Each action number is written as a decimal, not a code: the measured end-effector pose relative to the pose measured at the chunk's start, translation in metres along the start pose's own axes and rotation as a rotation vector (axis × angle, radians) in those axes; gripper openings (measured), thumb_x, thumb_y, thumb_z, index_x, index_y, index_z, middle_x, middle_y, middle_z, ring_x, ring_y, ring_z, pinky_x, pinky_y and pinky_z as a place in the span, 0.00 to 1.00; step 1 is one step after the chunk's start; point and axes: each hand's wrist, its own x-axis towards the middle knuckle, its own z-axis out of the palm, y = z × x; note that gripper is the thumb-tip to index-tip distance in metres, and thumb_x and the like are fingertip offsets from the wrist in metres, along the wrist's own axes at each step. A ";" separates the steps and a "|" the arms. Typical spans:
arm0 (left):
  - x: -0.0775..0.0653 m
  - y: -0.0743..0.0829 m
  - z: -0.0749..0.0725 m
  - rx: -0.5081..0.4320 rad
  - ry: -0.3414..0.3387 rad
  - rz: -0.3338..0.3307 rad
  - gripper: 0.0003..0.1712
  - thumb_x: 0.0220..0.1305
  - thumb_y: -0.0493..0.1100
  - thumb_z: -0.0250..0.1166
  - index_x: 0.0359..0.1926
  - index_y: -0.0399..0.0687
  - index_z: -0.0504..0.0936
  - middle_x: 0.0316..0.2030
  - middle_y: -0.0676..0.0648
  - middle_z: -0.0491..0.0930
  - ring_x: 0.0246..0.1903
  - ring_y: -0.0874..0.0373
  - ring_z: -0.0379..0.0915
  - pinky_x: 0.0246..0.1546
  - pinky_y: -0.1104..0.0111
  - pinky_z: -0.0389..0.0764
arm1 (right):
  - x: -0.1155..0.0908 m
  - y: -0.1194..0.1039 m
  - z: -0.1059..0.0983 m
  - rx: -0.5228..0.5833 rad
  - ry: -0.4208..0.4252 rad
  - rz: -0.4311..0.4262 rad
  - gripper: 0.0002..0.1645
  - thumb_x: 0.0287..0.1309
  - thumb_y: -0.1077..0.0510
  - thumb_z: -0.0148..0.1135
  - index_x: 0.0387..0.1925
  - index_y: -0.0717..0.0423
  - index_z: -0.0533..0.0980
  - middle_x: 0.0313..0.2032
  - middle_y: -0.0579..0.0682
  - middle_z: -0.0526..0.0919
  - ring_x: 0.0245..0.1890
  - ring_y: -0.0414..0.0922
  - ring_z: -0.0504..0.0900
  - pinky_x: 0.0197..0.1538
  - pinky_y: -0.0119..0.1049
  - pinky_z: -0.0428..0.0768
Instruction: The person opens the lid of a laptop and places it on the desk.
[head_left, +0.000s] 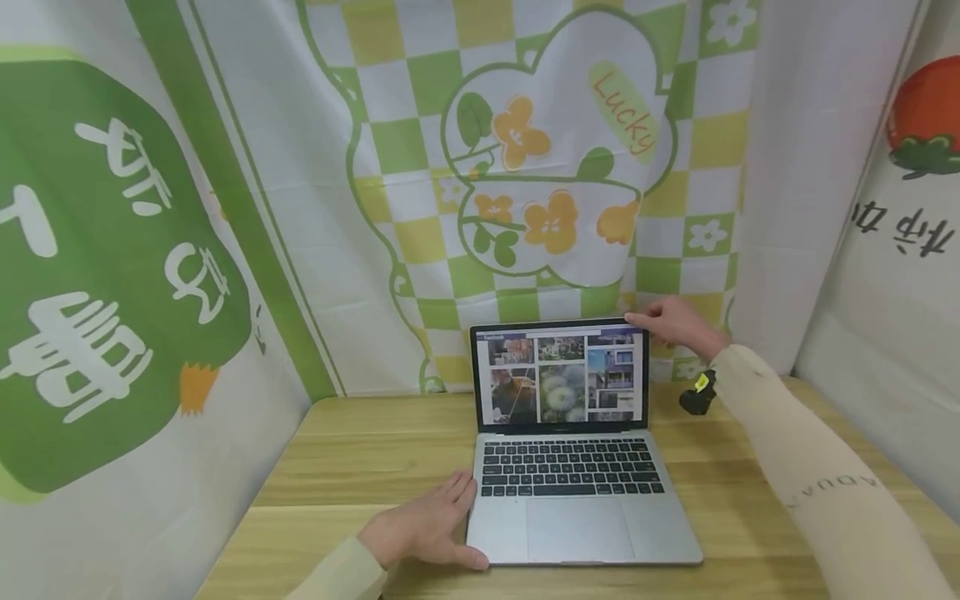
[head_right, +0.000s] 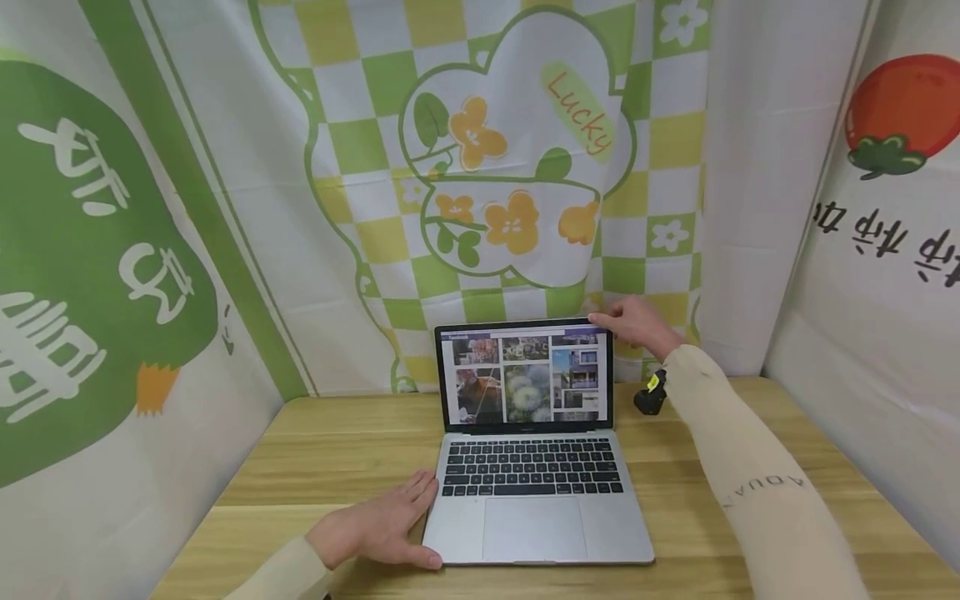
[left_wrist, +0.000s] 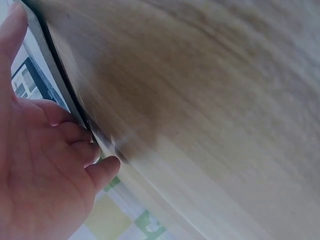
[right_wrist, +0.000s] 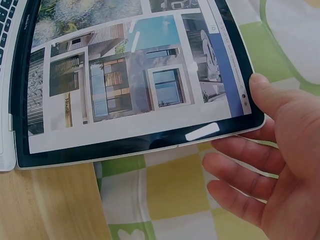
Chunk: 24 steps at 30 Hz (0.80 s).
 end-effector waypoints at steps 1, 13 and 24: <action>0.000 0.000 0.000 0.002 0.002 0.000 0.69 0.49 0.85 0.51 0.76 0.40 0.50 0.78 0.39 0.45 0.77 0.45 0.42 0.75 0.54 0.56 | 0.000 0.000 0.000 0.006 0.001 0.007 0.32 0.66 0.35 0.54 0.30 0.63 0.76 0.23 0.51 0.81 0.24 0.46 0.79 0.27 0.35 0.77; 0.000 -0.002 -0.001 0.011 0.016 0.014 0.69 0.49 0.85 0.52 0.76 0.38 0.51 0.77 0.37 0.46 0.77 0.44 0.44 0.75 0.54 0.57 | 0.009 0.008 0.007 0.032 0.033 0.024 0.32 0.70 0.38 0.51 0.36 0.66 0.80 0.29 0.58 0.84 0.29 0.51 0.83 0.34 0.45 0.84; -0.001 -0.001 0.001 0.013 0.028 0.034 0.68 0.50 0.84 0.54 0.75 0.37 0.52 0.77 0.37 0.49 0.76 0.43 0.45 0.75 0.55 0.57 | 0.008 0.025 0.011 0.065 -0.001 0.026 0.37 0.69 0.34 0.48 0.26 0.64 0.76 0.22 0.54 0.81 0.25 0.51 0.80 0.31 0.43 0.82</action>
